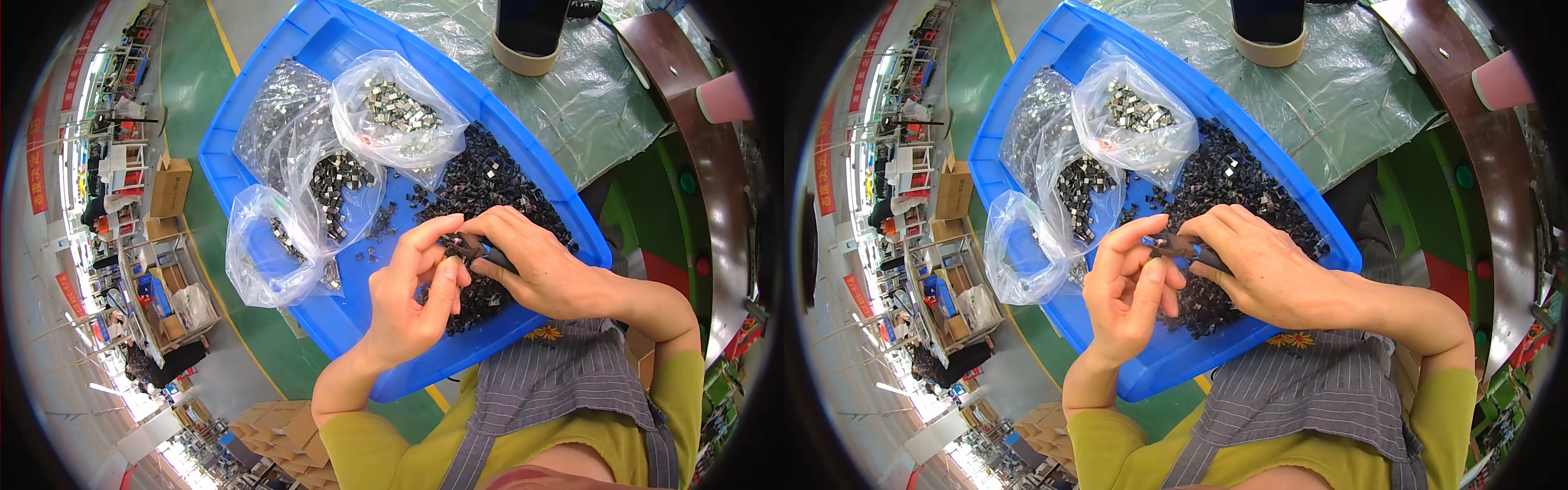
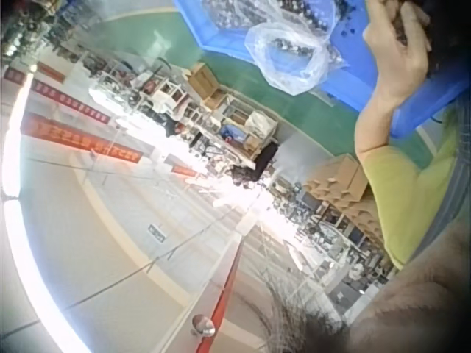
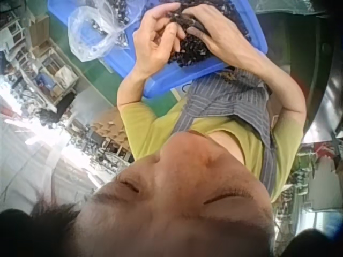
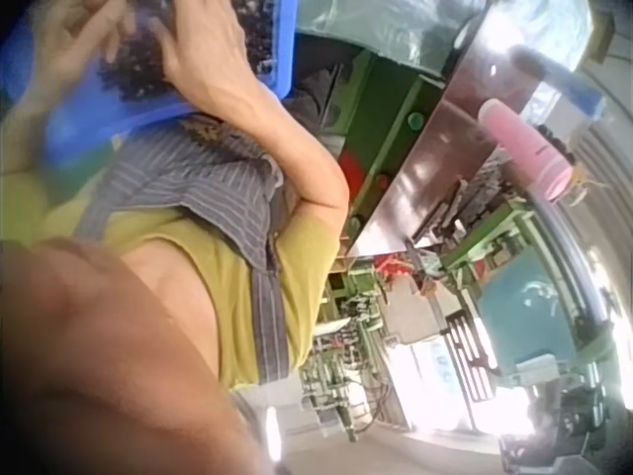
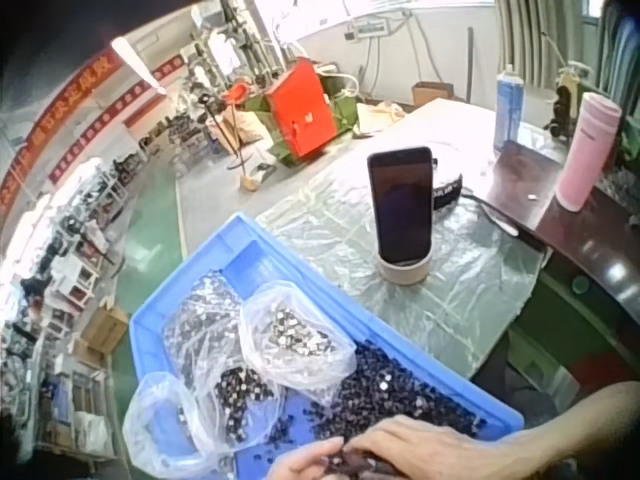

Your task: Using pliers to process or sort small black components in a blue tray.

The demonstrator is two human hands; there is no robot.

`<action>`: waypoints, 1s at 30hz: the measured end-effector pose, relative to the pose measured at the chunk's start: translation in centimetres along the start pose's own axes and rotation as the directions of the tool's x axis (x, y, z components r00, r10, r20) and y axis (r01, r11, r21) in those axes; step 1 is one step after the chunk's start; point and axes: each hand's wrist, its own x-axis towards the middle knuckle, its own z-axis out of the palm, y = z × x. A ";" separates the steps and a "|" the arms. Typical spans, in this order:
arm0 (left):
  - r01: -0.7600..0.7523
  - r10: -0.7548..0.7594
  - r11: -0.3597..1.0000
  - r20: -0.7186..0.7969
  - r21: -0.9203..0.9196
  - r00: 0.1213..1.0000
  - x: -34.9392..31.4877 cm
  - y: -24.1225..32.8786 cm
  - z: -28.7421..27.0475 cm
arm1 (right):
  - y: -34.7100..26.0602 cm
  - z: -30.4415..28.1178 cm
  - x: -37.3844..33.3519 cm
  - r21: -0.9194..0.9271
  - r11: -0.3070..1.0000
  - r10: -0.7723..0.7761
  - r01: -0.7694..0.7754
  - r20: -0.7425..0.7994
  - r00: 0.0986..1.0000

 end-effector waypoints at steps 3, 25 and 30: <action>0.013 -0.013 1.000 0.046 0.009 0.999 -0.1 0.1 -0.7 | 0.1 0.1 0.0 0.006 1.000 0.002 -0.002 0.022 1.000; -0.021 0.019 0.999 0.101 0.023 0.995 0.3 -0.6 -1.5 | -0.2 -0.1 0.0 0.032 0.999 0.017 -0.021 0.109 0.994; -0.034 0.028 0.998 0.123 0.044 0.992 0.4 -0.6 -1.6 | 0.0 0.1 -0.2 0.005 0.999 0.032 -0.033 0.063 0.998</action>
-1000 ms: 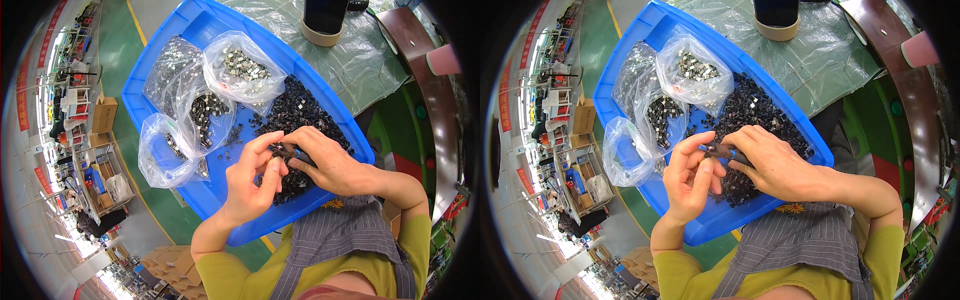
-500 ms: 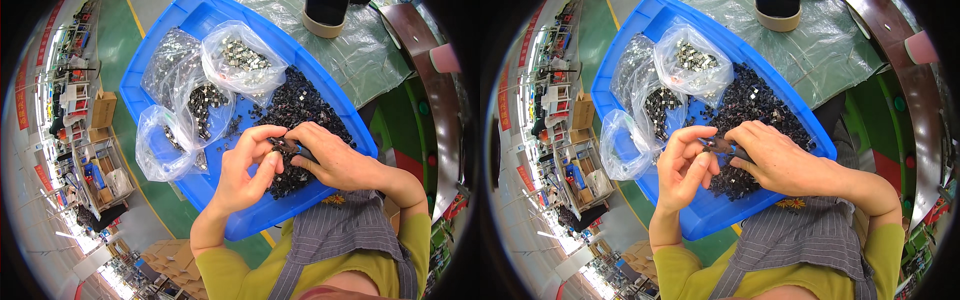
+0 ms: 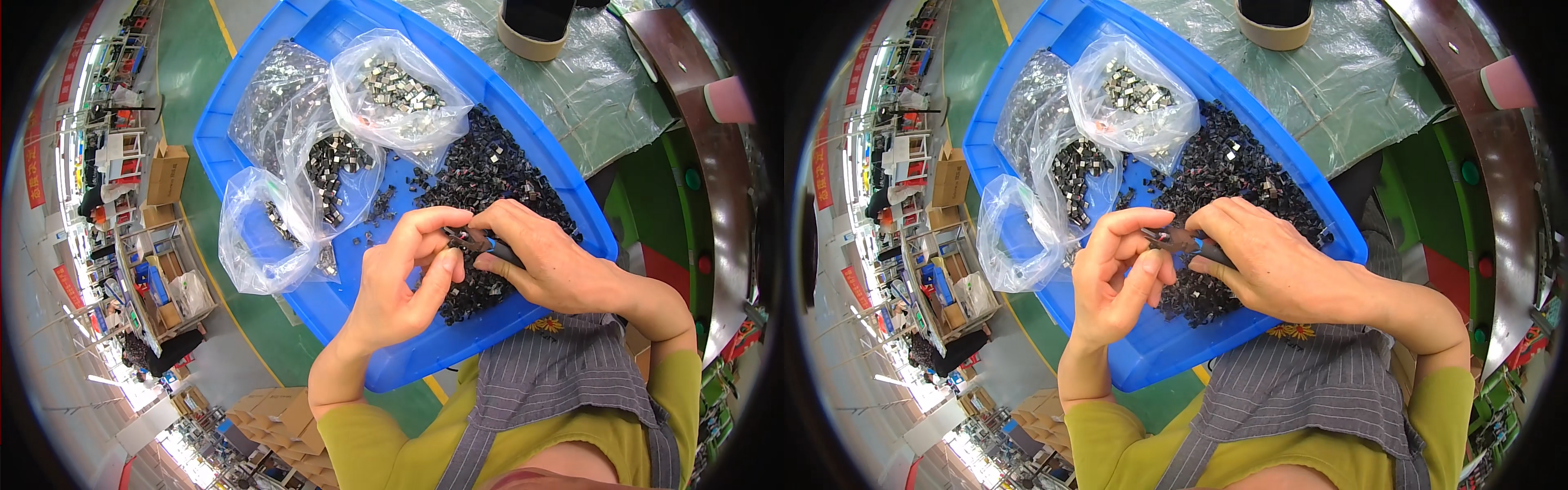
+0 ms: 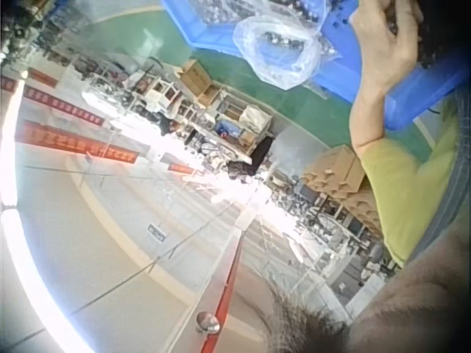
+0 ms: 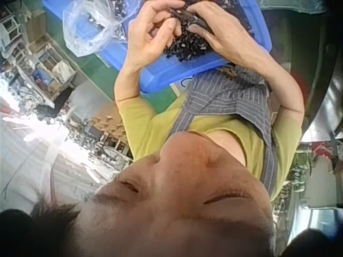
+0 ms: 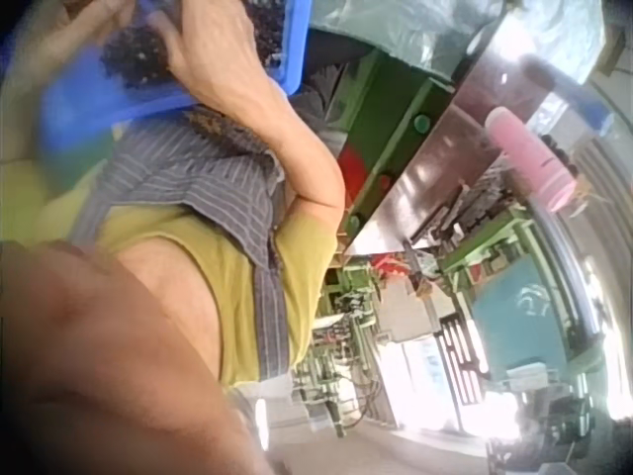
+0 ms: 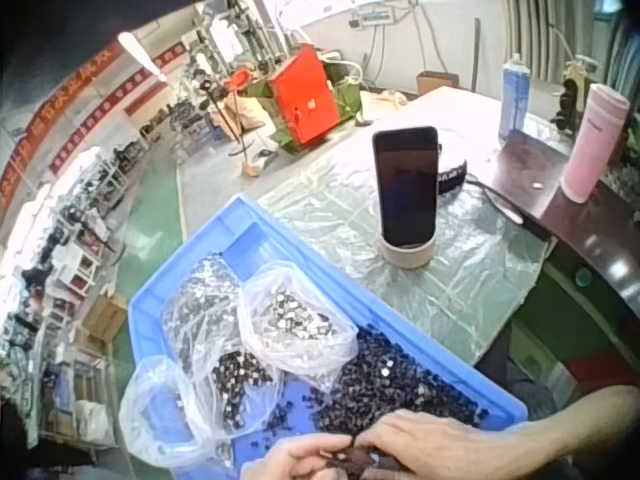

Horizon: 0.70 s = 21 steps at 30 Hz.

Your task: Using pliers to process or sort small black components in a blue tray.

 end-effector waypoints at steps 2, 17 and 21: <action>0.013 -0.013 1.000 -0.002 -0.013 1.000 0.0 0.0 0.0 | -0.1 -0.1 0.0 -0.011 1.000 0.000 0.000 0.009 1.000; 0.045 -0.044 0.999 -0.078 0.011 0.996 -0.2 0.7 1.4 | -0.1 0.0 -0.1 -0.020 0.999 -0.029 0.028 -0.061 0.998; 0.071 -0.075 0.994 -0.060 -0.080 0.995 -0.2 0.6 1.7 | 0.0 0.1 -0.3 -0.015 1.000 -0.024 0.024 -0.056 0.998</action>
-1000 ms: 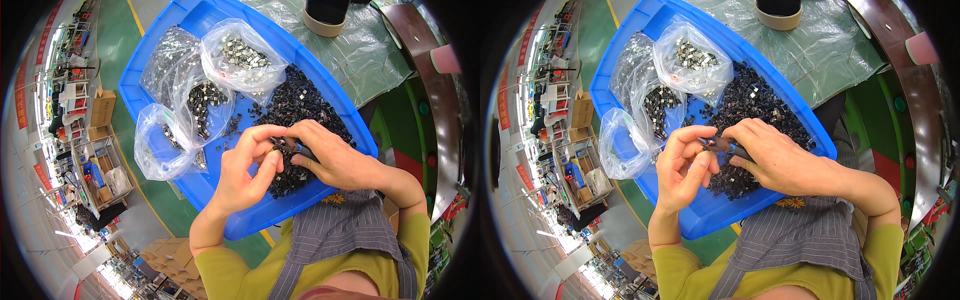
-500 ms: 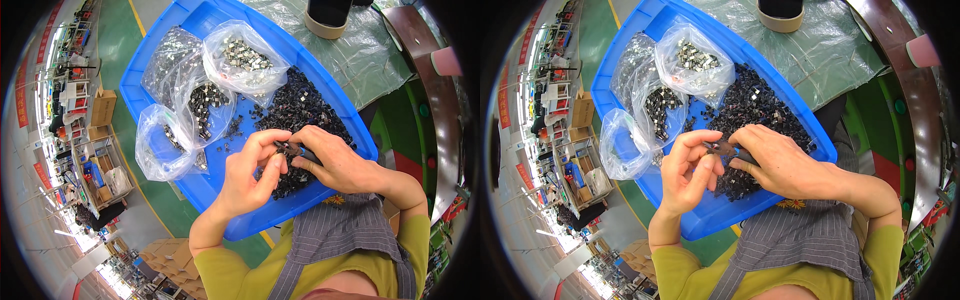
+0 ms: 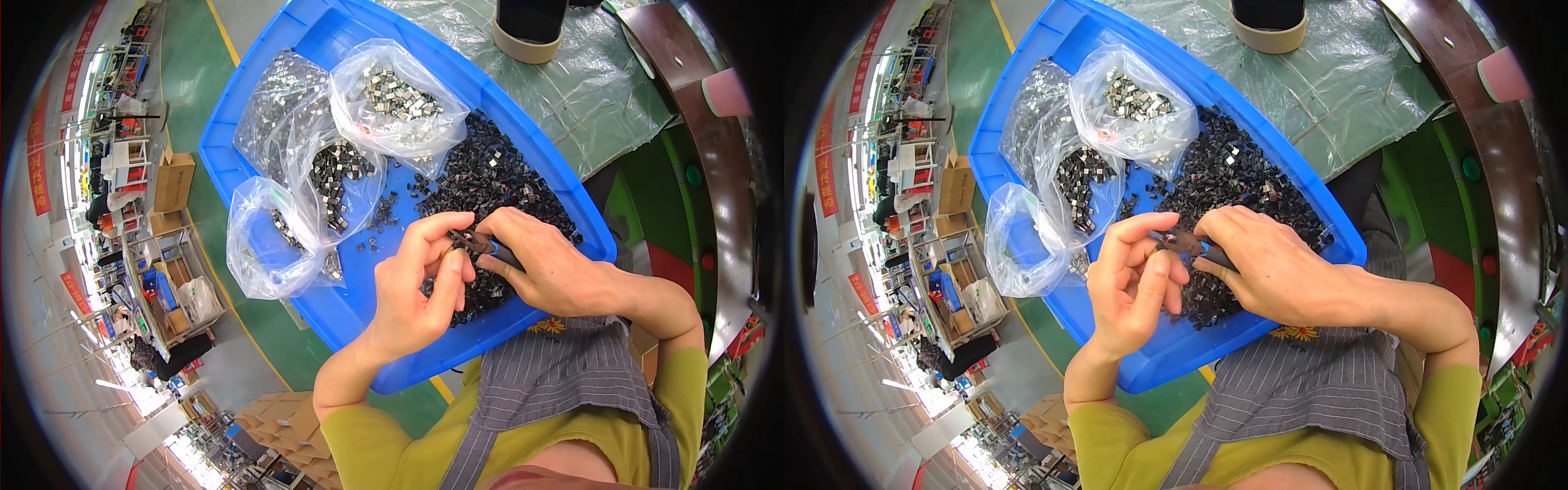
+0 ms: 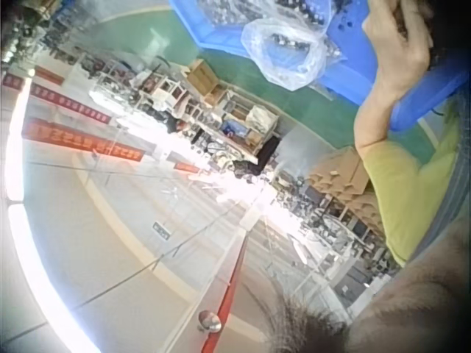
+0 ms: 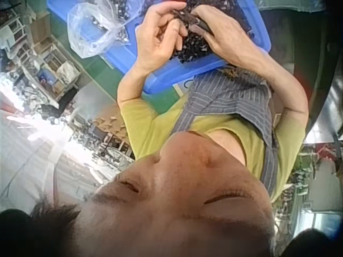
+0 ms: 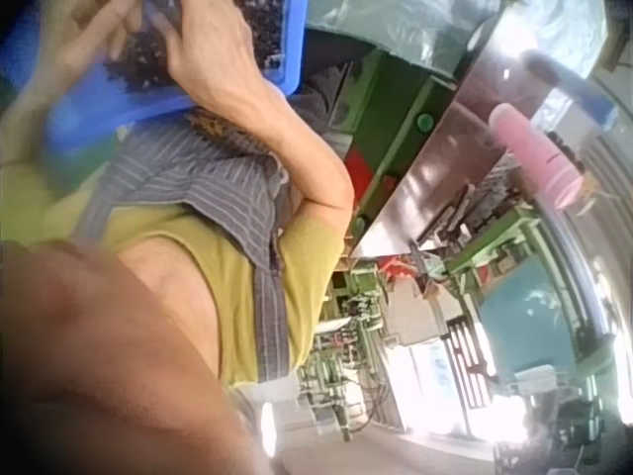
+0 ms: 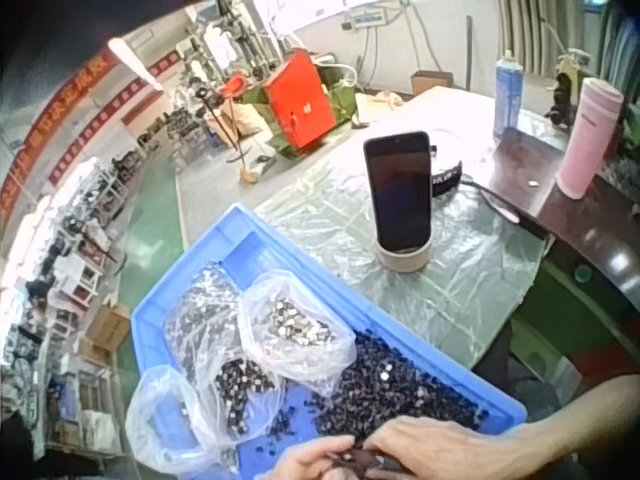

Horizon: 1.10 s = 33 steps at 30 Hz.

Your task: Using pliers to process or sort small black components in a blue tray.

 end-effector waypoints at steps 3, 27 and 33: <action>0.004 -0.004 1.000 -0.019 -0.009 1.000 -0.1 -0.1 0.3 | 0.1 0.2 -0.1 0.014 0.999 0.042 -0.042 0.024 0.999; -0.028 0.016 0.826 -0.026 -0.563 1.000 -0.1 -2.1 -1.6 | -0.4 -0.9 0.1 0.289 0.947 0.061 -0.138 0.260 0.964; 0.006 -0.016 0.777 -0.011 -0.629 1.000 0.3 -1.9 -1.4 | 0.1 -0.7 0.0 0.271 0.956 0.051 -0.109 0.212 0.976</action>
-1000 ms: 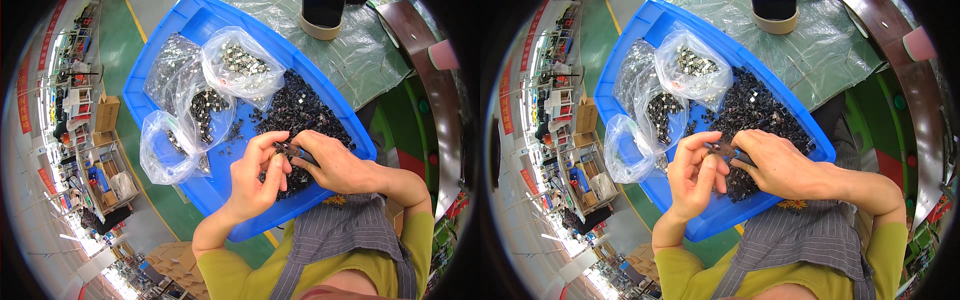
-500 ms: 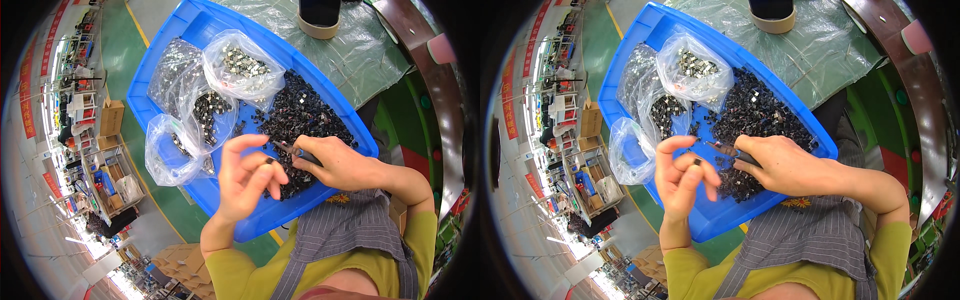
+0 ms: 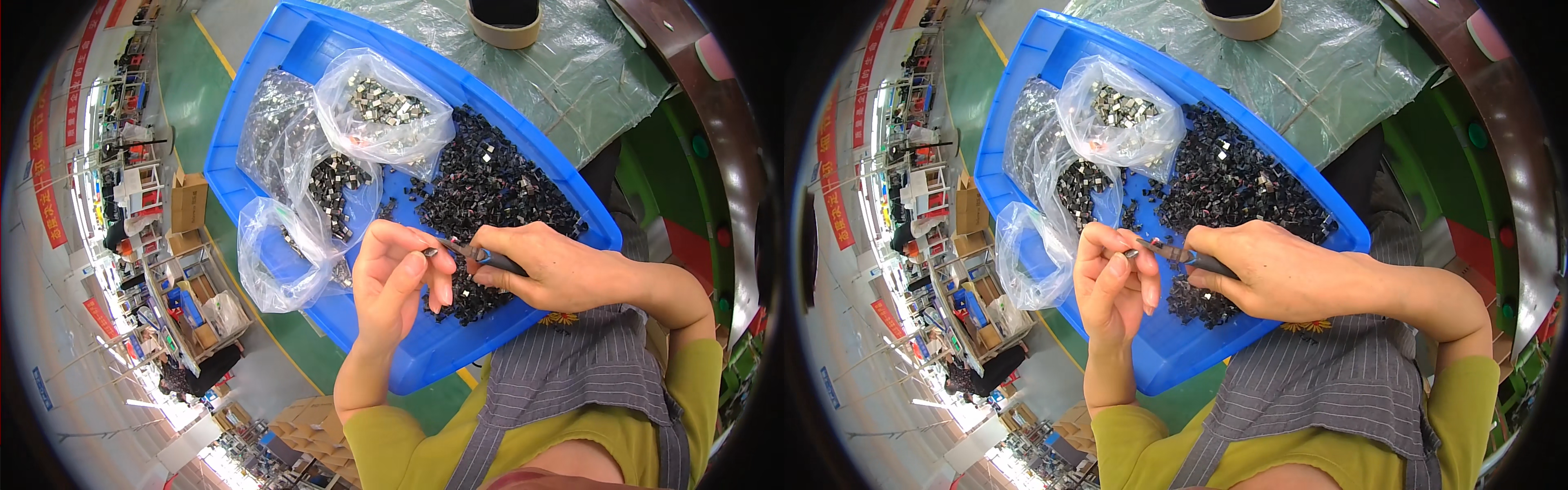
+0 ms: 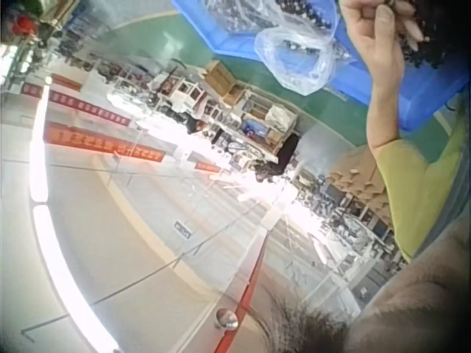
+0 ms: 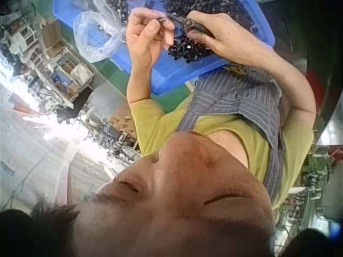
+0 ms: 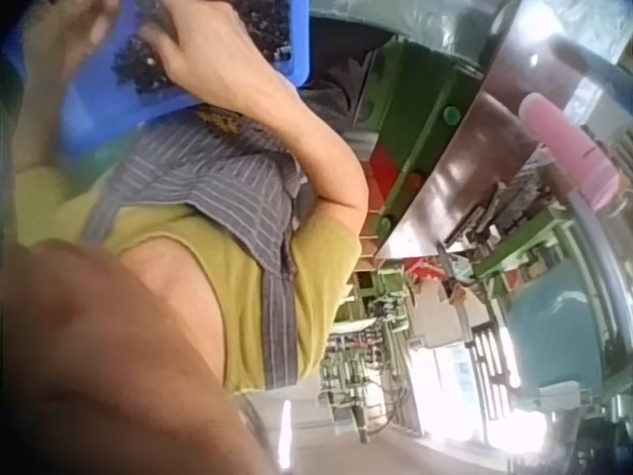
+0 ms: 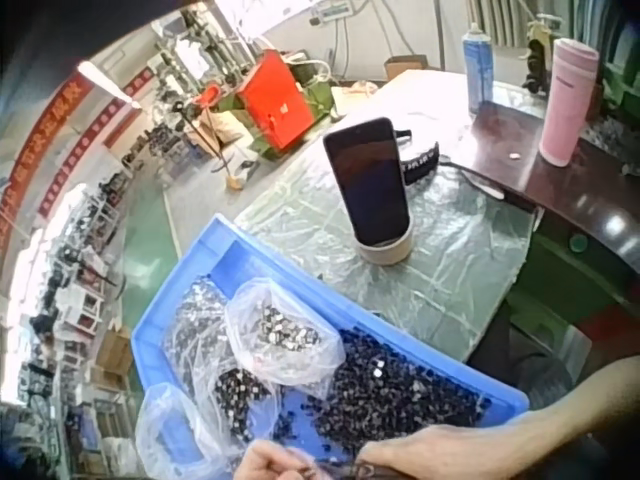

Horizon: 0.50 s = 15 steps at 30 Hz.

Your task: Using pliers to process or sort small black components in a blue tray.

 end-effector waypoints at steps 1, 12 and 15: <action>0.011 -0.011 1.000 -0.014 -0.005 1.000 0.0 0.0 0.1 | 0.0 0.0 0.0 0.011 1.000 0.021 -0.021 -0.004 1.000; 0.054 -0.044 0.988 -0.068 0.146 0.997 -0.3 -0.1 0.1 | -0.1 -0.3 -0.2 0.031 0.999 0.019 -0.020 0.040 0.999; 0.064 -0.055 0.989 -0.070 0.132 0.996 -0.2 -0.1 0.2 | -0.2 -0.4 -0.2 0.045 0.998 0.049 -0.052 0.066 0.997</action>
